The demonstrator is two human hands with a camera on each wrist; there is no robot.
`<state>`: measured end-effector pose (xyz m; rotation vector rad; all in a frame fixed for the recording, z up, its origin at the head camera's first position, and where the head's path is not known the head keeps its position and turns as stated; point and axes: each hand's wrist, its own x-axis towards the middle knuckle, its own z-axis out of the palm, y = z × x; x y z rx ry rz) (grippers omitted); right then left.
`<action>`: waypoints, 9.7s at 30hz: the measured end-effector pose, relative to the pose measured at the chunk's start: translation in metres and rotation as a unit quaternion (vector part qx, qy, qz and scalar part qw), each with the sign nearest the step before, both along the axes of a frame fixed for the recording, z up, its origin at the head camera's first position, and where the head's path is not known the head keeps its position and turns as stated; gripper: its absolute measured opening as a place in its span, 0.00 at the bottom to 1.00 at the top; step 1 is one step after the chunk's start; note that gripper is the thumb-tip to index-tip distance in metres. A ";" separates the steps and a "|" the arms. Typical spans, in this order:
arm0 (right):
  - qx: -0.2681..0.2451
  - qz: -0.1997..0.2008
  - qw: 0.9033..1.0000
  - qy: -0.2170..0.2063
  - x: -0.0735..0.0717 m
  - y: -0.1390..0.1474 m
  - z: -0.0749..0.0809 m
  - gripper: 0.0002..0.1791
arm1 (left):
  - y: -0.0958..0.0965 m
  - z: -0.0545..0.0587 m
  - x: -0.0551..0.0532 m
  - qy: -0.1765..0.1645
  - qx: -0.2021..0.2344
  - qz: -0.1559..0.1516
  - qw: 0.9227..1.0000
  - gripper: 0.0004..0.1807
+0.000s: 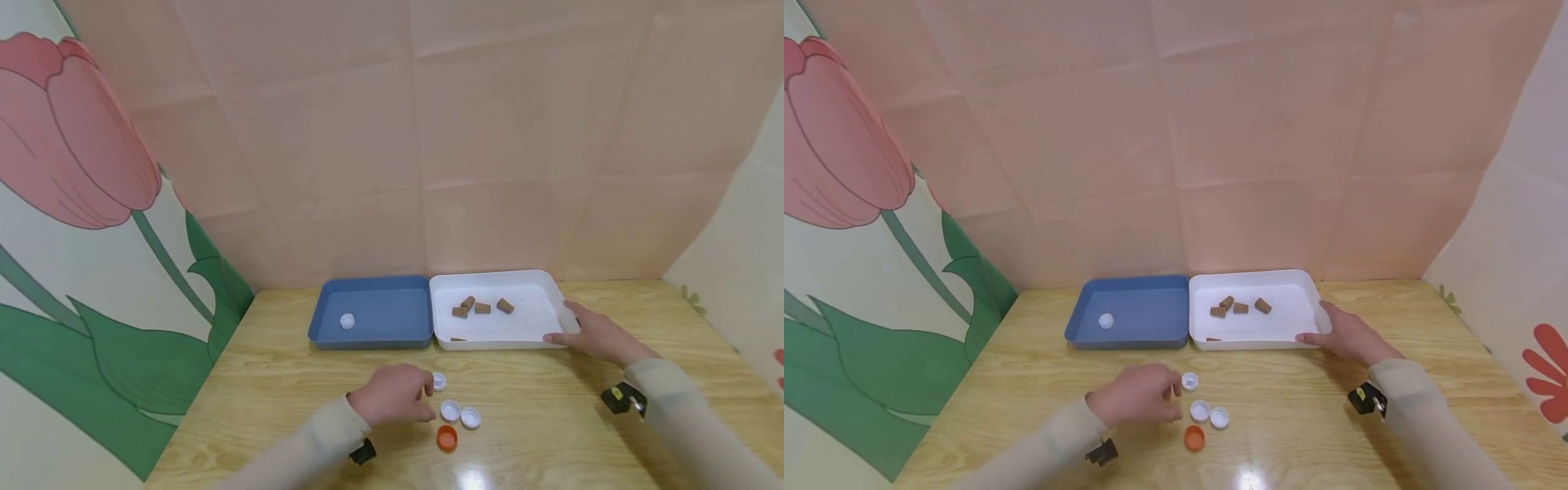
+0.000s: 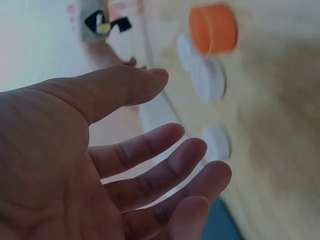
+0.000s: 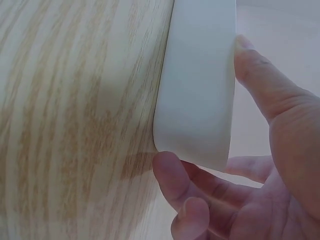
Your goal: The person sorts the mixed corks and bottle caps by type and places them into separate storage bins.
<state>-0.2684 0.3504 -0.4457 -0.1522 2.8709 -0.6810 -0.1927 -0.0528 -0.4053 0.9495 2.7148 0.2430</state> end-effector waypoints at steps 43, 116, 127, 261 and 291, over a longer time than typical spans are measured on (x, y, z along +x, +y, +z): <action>0.002 -0.002 1.000 0.016 0.001 -0.002 0.000 0.65 | 0.019 -0.027 0.025 0.036 -0.001 -0.052 0.998 0.06; 0.000 -0.001 0.999 0.049 0.011 -0.004 0.000 0.63 | -0.086 0.024 -0.139 0.058 0.037 0.217 0.974 0.27; -0.003 -0.004 0.999 0.047 0.010 -0.005 -0.002 0.63 | -0.102 0.014 -0.170 0.019 0.019 0.288 0.957 0.26; -0.014 -0.016 1.000 0.015 0.007 -0.002 -0.004 0.66 | 0.037 -0.033 0.017 0.038 -0.034 -0.092 0.994 0.13; -0.026 -0.024 0.999 0.000 0.009 -0.004 -0.004 0.67 | 0.034 -0.018 0.024 -0.005 -0.029 -0.083 0.996 0.15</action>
